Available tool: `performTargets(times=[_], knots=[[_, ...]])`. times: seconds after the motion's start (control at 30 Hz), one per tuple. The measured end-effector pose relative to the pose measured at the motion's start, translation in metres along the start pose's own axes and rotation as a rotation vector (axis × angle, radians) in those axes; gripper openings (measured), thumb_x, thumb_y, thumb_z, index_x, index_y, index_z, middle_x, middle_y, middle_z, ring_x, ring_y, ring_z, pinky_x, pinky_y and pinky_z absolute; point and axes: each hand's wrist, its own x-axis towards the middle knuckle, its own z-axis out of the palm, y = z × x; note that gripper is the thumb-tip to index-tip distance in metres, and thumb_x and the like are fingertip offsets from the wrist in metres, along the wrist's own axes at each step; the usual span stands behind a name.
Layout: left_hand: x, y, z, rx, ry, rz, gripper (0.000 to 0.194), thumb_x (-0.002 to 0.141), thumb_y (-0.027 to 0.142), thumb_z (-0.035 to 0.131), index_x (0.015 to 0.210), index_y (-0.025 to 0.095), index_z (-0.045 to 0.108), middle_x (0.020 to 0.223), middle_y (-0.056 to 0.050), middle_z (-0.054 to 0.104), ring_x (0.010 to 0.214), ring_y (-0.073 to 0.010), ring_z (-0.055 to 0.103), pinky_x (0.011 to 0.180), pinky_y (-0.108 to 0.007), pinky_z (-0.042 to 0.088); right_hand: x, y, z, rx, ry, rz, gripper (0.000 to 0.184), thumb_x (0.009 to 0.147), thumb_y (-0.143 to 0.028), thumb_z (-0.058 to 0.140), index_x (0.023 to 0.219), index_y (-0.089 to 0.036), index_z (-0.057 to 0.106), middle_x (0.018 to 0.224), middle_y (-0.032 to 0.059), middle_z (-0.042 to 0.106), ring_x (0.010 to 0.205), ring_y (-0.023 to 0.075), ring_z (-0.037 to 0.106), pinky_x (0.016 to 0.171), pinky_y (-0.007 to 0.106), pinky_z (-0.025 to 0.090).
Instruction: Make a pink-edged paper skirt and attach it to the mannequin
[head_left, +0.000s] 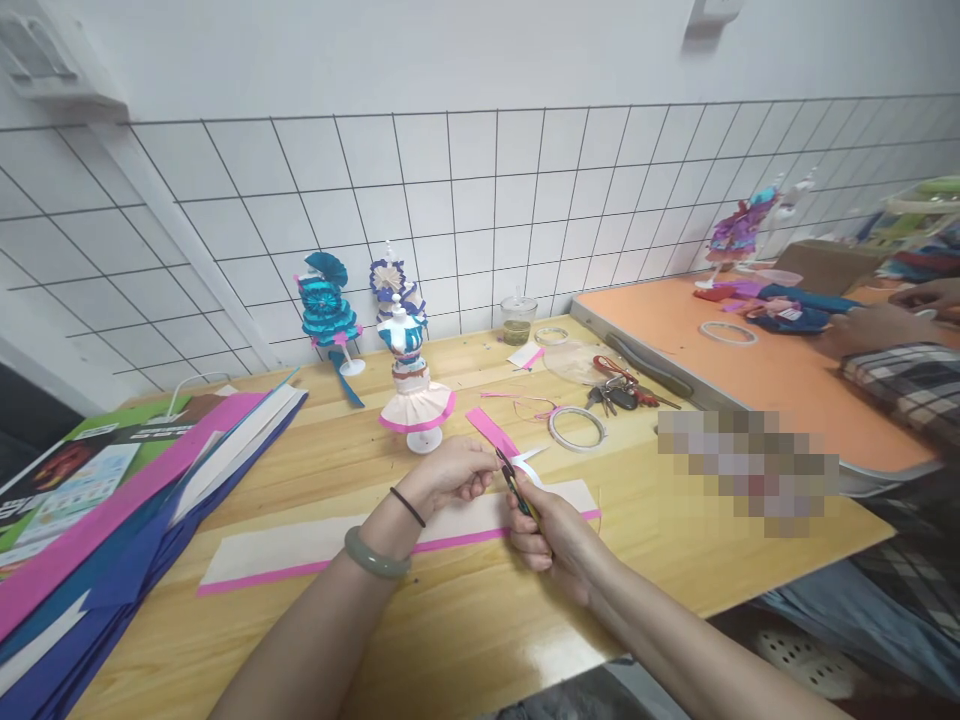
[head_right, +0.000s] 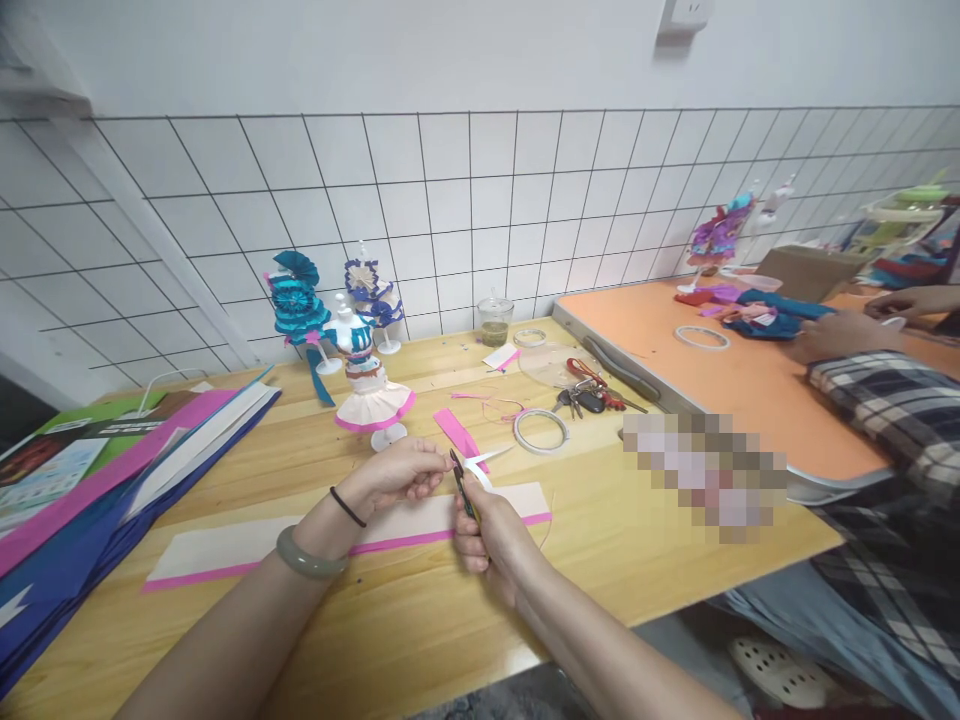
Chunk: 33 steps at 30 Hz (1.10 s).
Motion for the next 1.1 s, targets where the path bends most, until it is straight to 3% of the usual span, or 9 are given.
performTargets(times=[0.37,0.5,0.57,0.67,0.73,0.83,0.93,1.1], knots=[[0.004,-0.006,-0.011,0.119,-0.017,-0.004,0.017,0.066,0.025,0.054,0.054,0.014,0.051,0.042,0.002,0.051,0.033,-0.0052,0.042,0.034,-0.017,0.030,-0.006,0.000,0.000,0.050,-0.050,0.014,0.033,0.089,-0.045,0.039,0.072,-0.017,0.044,0.047,-0.0102,0.028,0.032,0.0009,0.015,0.034,0.014,0.006],[0.013,-0.014,-0.012,0.194,0.073,-0.019,0.007,0.064,0.017,0.056,0.069,0.013,0.052,0.044,0.002,0.054,0.036,-0.0080,0.048,0.037,-0.018,0.036,-0.016,-0.001,-0.001,0.075,-0.054,0.057,0.034,0.089,-0.046,0.039,0.073,-0.017,0.046,0.049,-0.0097,0.029,0.033,0.0007,0.014,0.034,0.015,0.005],[0.017,-0.017,-0.011,0.241,0.131,-0.006,0.013,0.063,0.013,0.056,0.076,0.014,0.051,0.043,0.005,0.053,0.034,-0.0075,0.046,0.038,-0.018,0.036,-0.025,-0.002,-0.004,0.084,-0.072,0.072,0.034,0.088,-0.047,0.041,0.074,-0.017,0.047,0.050,-0.0093,0.029,0.034,0.0006,0.013,0.034,0.015,0.006],[0.018,-0.020,-0.010,0.333,0.201,0.029,0.004,0.070,0.018,0.052,0.069,0.014,0.051,0.042,0.005,0.048,0.034,-0.0072,0.044,0.039,-0.018,0.035,-0.042,-0.005,-0.012,0.070,-0.116,0.070,0.032,0.086,-0.047,0.046,0.074,-0.017,0.048,0.052,-0.0087,0.028,0.036,0.0008,0.012,0.035,0.015,0.006],[0.016,-0.019,-0.010,0.409,0.249,0.061,0.020,0.077,0.026,0.046,0.061,0.015,0.050,0.043,0.004,0.046,0.036,-0.0082,0.044,0.040,-0.020,0.034,-0.052,-0.010,-0.019,0.021,-0.120,0.057,0.032,0.084,-0.048,0.049,0.075,-0.017,0.049,0.053,-0.0084,0.028,0.037,0.0013,0.012,0.036,0.016,0.006],[0.010,-0.015,-0.008,0.548,0.336,0.121,0.030,0.078,0.029,0.045,0.051,0.017,0.046,0.043,0.001,0.046,0.043,-0.0107,0.046,0.045,-0.023,0.031,-0.062,-0.020,-0.032,-0.126,-0.075,-0.018,0.036,0.082,-0.053,0.048,0.075,-0.018,0.049,0.054,-0.0079,0.028,0.040,0.0025,0.011,0.037,0.017,0.008],[0.006,-0.011,-0.005,0.672,0.412,0.152,0.024,0.070,0.020,0.053,0.048,0.018,0.044,0.045,0.000,0.046,0.053,-0.0142,0.050,0.051,-0.025,0.030,-0.065,-0.031,-0.049,-0.418,0.062,-0.184,0.040,0.082,-0.056,0.044,0.070,-0.018,0.045,0.055,-0.0072,0.026,0.042,0.0048,0.014,0.039,0.019,0.012],[0.007,-0.015,-0.004,0.769,0.448,0.185,0.011,0.062,0.008,0.055,0.064,0.018,0.052,0.060,-0.001,0.056,0.063,-0.0164,0.053,0.054,-0.024,0.029,-0.064,-0.043,-0.087,-1.109,0.332,-0.444,0.040,0.084,-0.058,0.039,0.071,-0.021,0.047,0.063,0.0001,0.046,0.057,0.0139,0.044,0.052,0.025,0.033]])
